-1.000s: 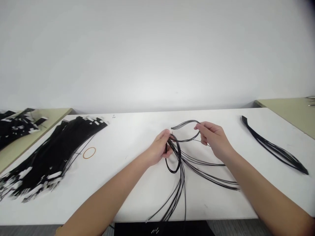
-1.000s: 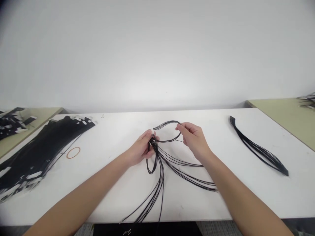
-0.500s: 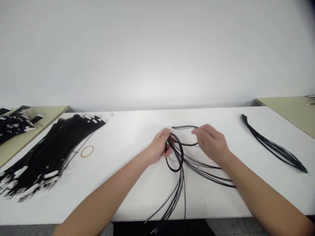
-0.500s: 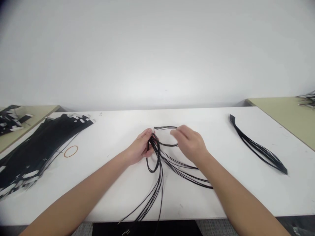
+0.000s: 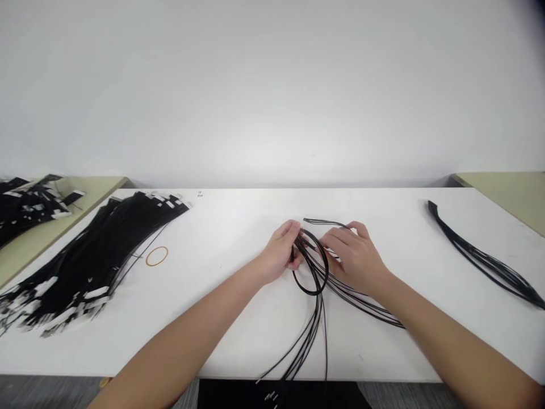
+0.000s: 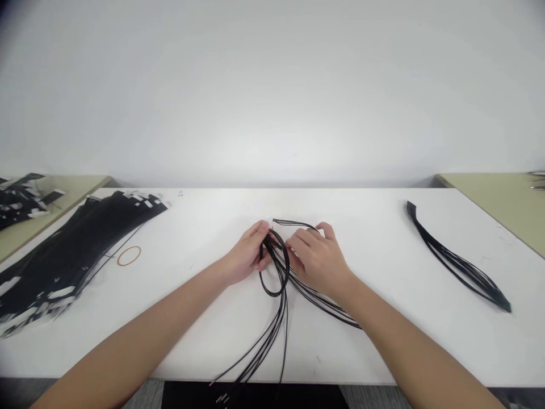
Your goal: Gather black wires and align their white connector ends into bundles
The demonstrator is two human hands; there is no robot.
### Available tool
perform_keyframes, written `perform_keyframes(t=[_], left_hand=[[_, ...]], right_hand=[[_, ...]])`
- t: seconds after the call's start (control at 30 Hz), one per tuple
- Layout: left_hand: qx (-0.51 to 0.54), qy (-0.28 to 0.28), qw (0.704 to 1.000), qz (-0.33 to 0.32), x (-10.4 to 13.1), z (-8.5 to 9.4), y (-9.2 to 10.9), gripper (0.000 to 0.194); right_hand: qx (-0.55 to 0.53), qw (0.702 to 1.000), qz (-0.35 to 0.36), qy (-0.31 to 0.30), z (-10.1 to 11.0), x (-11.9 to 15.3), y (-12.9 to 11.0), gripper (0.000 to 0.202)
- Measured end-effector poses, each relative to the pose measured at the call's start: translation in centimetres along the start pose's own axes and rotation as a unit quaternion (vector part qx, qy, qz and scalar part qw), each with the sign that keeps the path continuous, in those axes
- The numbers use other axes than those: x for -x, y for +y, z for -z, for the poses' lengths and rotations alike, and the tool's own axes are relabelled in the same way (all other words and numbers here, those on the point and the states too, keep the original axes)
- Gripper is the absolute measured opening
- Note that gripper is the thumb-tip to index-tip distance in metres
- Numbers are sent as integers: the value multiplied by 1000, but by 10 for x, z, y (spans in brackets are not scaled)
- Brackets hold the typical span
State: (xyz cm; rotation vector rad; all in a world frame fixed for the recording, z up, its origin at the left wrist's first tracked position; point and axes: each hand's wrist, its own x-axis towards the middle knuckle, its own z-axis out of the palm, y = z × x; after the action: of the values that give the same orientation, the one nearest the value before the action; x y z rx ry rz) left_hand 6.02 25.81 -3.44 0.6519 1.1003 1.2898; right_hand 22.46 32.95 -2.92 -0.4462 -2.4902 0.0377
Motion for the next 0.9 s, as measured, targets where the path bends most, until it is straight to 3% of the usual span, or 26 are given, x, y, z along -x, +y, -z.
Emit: perform_keyframes(t=[0.13,0.23,0.37,0.47,0.63,0.7,0.8,0.9], left_hand=[[2,6,1000,4,0,0,0,36],[0,9,1000,2,0,0,0,37],[-5,7,1000,1,0,1,-1,38],[-2,9,1000,7,0,1,-1,37],[12,23,1000,14,1,1,0,35],[24,30,999,15,1,3,0,35],[49,29,998,22,0,7,-1,35],[78,35,996,34,-3,11,-1,33]], right_hand=[[-89,992,-76,-40,1,1,-1,12],[-226,960,-151,-69,6,0,1,3],[-440,853,-279,-34,18,-4,6,15],[-537,779,-322,19,27,-7,14,11],[-619,692,-353,115,53,-7,32,7],[-637,682,-337,121,67,-4,41,7],[-652,720,-239,-13,85,2,57,26],[-640,709,-185,-232,99,10,68,47]])
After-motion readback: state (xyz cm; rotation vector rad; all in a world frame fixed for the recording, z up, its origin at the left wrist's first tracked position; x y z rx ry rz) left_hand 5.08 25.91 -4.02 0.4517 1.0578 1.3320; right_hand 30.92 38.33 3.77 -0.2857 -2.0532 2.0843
